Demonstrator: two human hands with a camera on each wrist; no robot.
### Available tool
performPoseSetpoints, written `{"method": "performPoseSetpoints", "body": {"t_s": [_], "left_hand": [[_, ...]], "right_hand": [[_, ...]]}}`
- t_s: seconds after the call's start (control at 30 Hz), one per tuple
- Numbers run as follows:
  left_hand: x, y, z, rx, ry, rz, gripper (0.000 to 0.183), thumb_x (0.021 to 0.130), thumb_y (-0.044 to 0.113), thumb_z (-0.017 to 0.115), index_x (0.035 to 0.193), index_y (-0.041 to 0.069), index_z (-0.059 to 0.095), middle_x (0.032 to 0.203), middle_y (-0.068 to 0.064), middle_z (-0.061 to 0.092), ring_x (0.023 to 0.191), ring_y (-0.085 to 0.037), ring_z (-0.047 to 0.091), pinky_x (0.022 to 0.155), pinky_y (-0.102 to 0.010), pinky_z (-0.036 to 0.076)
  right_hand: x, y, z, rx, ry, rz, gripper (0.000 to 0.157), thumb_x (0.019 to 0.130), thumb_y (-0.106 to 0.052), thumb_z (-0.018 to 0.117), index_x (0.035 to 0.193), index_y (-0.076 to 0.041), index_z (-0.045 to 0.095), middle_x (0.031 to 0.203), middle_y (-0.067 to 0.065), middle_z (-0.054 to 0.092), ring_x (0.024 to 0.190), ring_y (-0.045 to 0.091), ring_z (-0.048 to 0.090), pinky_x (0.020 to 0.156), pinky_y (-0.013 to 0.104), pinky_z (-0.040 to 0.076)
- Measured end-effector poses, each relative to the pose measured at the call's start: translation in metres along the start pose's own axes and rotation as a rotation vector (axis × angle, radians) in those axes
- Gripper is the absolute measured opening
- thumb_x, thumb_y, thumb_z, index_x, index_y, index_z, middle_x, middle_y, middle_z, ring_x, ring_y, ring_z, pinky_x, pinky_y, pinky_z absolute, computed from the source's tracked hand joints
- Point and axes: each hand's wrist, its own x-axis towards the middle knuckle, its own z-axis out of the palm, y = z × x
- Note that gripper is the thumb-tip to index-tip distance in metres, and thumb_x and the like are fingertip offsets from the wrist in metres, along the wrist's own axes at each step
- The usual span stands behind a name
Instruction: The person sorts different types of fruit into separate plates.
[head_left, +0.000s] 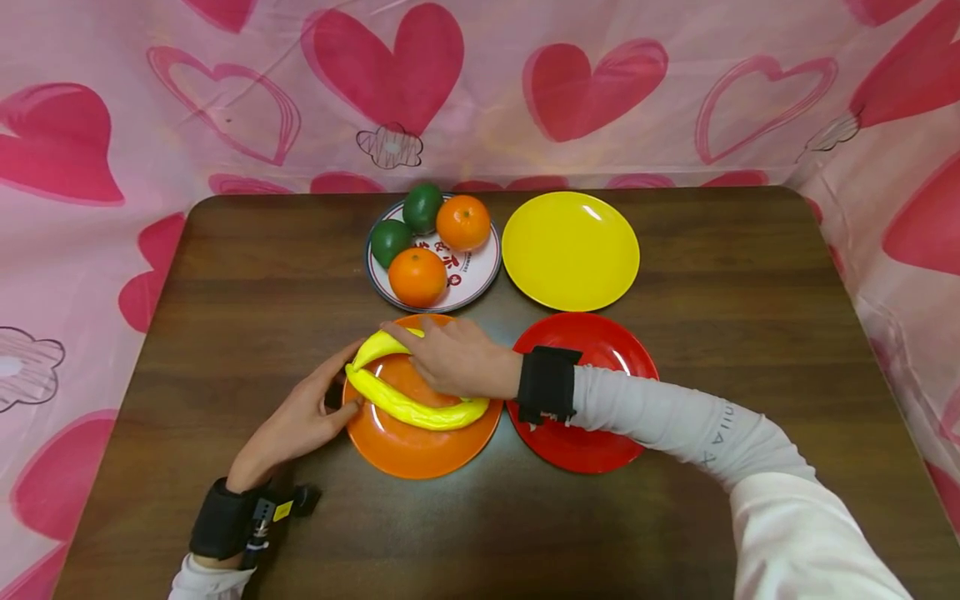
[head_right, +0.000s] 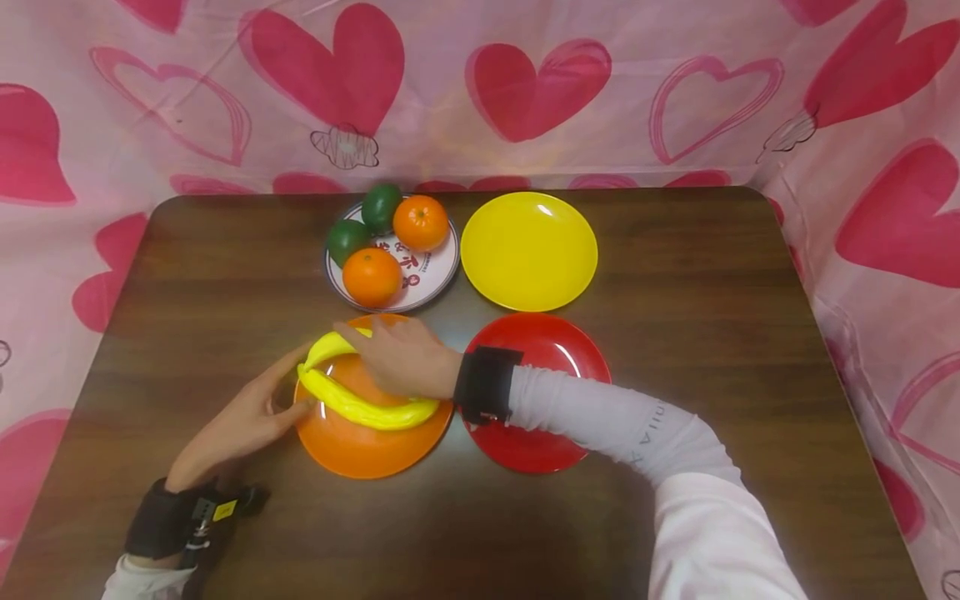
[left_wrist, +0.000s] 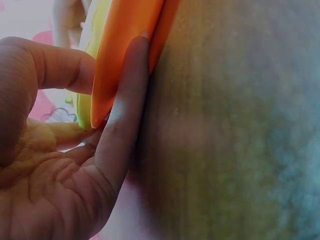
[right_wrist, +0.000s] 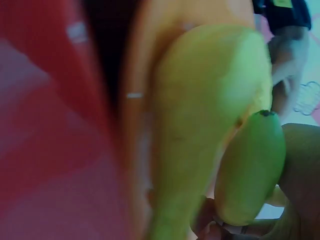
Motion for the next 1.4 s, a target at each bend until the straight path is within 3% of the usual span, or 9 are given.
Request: {"method": "performPoseSetpoints", "body": {"t_s": [0.17, 0.53, 0.83, 1.03, 1.17, 1.4], "left_hand": [[0.002, 0.0, 0.0, -0.005, -0.001, 0.008, 0.079, 0.092, 0.028, 0.063, 0.157, 0.031, 0.019, 0.138, -0.005, 0.047, 0.109, -0.025, 0.048, 0.094, -0.048, 0.045], [0.005, 0.003, -0.001, -0.015, -0.018, 0.024, 0.079, 0.092, 0.027, 0.063, 0.157, 0.03, 0.018, 0.147, -0.006, 0.042, 0.116, -0.025, 0.048, 0.1, -0.054, 0.043], [0.006, 0.003, -0.001, -0.001, -0.03, 0.035, 0.079, 0.093, 0.026, 0.061, 0.158, 0.028, 0.016, 0.158, -0.009, 0.029, 0.134, -0.033, 0.039, 0.106, -0.062, 0.033], [0.004, 0.001, -0.001, -0.008, -0.033, 0.031, 0.079, 0.094, 0.028, 0.061, 0.158, 0.03, 0.015, 0.158, -0.009, 0.029, 0.132, -0.033, 0.039, 0.105, -0.062, 0.034], [0.002, 0.0, -0.001, -0.004, -0.031, 0.028, 0.08, 0.093, 0.028, 0.062, 0.158, 0.03, 0.015, 0.157, -0.01, 0.03, 0.13, -0.032, 0.041, 0.104, -0.062, 0.035], [0.001, -0.001, -0.001, 0.001, -0.026, 0.031, 0.08, 0.094, 0.027, 0.061, 0.158, 0.029, 0.014, 0.158, -0.011, 0.029, 0.131, -0.034, 0.04, 0.104, -0.063, 0.034]], "right_hand": [[0.001, 0.005, 0.009, -0.016, -0.014, 0.028, 0.067, 0.1, -0.039, 0.042, 0.159, -0.027, 0.011, 0.131, 0.011, 0.055, 0.082, 0.022, 0.057, 0.063, 0.026, 0.046], [-0.001, 0.004, 0.015, -0.116, -0.031, 0.056, 0.067, 0.099, -0.054, 0.033, 0.159, -0.027, 0.015, 0.112, 0.007, 0.059, 0.086, 0.021, 0.058, 0.069, 0.03, 0.05], [-0.006, 0.0, 0.014, -0.145, -0.052, 0.093, 0.074, 0.097, -0.06, 0.028, 0.159, -0.03, 0.003, 0.1, 0.006, 0.055, 0.068, 0.017, 0.051, 0.059, 0.026, 0.045], [-0.013, 0.0, 0.006, -0.123, -0.025, 0.098, 0.075, 0.098, -0.06, 0.029, 0.159, -0.029, -0.001, 0.092, 0.006, 0.056, 0.072, 0.019, 0.055, 0.056, 0.025, 0.045], [-0.026, 0.0, -0.006, -0.051, 0.026, 0.086, 0.076, 0.098, -0.056, 0.034, 0.159, -0.03, -0.004, 0.081, 0.005, 0.056, 0.074, 0.021, 0.056, 0.054, 0.025, 0.043], [-0.063, 0.008, -0.03, 0.054, 0.241, 0.066, 0.068, 0.1, -0.05, 0.036, 0.159, -0.029, 0.009, 0.085, 0.003, 0.052, 0.061, 0.015, 0.049, 0.052, 0.024, 0.04]]}}
